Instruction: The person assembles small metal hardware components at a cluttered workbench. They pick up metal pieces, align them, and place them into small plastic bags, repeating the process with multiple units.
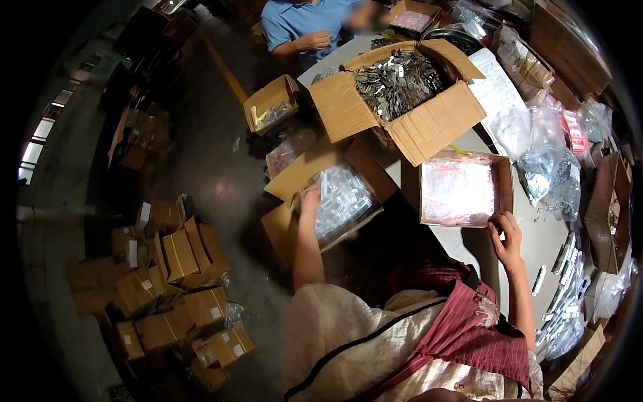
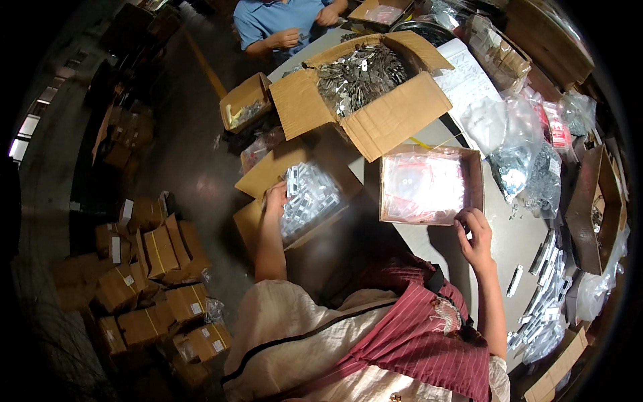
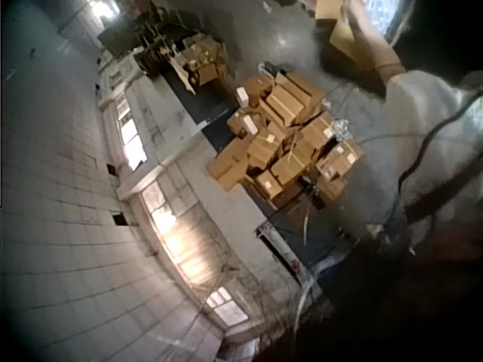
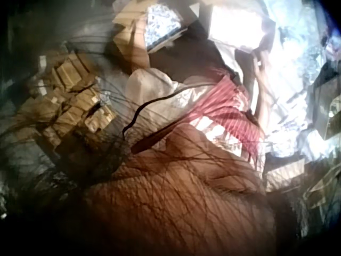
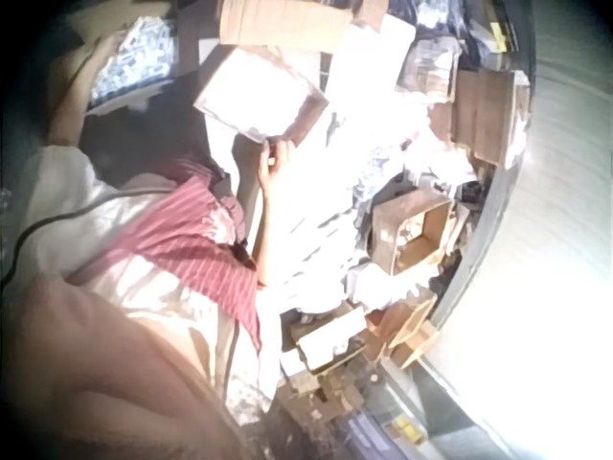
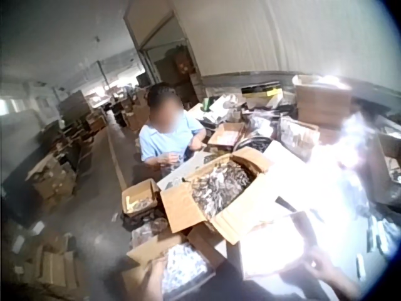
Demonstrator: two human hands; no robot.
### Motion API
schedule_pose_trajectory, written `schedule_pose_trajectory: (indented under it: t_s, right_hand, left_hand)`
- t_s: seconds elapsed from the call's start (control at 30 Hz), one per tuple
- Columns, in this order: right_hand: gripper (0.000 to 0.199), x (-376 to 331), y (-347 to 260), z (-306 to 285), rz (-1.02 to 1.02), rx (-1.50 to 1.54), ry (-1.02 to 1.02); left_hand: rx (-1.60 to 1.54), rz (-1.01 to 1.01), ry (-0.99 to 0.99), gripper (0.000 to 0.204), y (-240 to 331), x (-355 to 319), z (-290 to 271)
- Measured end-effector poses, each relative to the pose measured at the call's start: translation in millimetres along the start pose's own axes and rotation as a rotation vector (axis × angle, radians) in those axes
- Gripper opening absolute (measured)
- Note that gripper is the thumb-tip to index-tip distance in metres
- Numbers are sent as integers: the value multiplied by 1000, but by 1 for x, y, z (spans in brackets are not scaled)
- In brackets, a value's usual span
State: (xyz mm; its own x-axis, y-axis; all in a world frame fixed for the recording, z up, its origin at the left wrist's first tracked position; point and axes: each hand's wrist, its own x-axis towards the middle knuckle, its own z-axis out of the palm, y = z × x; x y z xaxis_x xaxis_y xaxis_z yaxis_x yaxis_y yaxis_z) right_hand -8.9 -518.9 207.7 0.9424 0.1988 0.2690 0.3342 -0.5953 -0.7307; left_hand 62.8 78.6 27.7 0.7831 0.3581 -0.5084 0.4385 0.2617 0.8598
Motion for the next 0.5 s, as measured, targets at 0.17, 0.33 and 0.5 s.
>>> schedule_pose_trajectory:
  t_s: [0.17, 0.33, 0.5]
  right_hand:
    - [4, 1, -2, 0, -11, 8, 0]
    - [5, 7, -8, -6, 64, -11, -53]
    - [15, 31, -4, 4, 161, -88, -43]
  left_hand:
    - [-149, 93, -111, 33, 6, -36, 10]
    - [-283, 39, -74, 28, 0, -46, 19]
    - [-542, 46, 136, 24, -43, -29, -17]
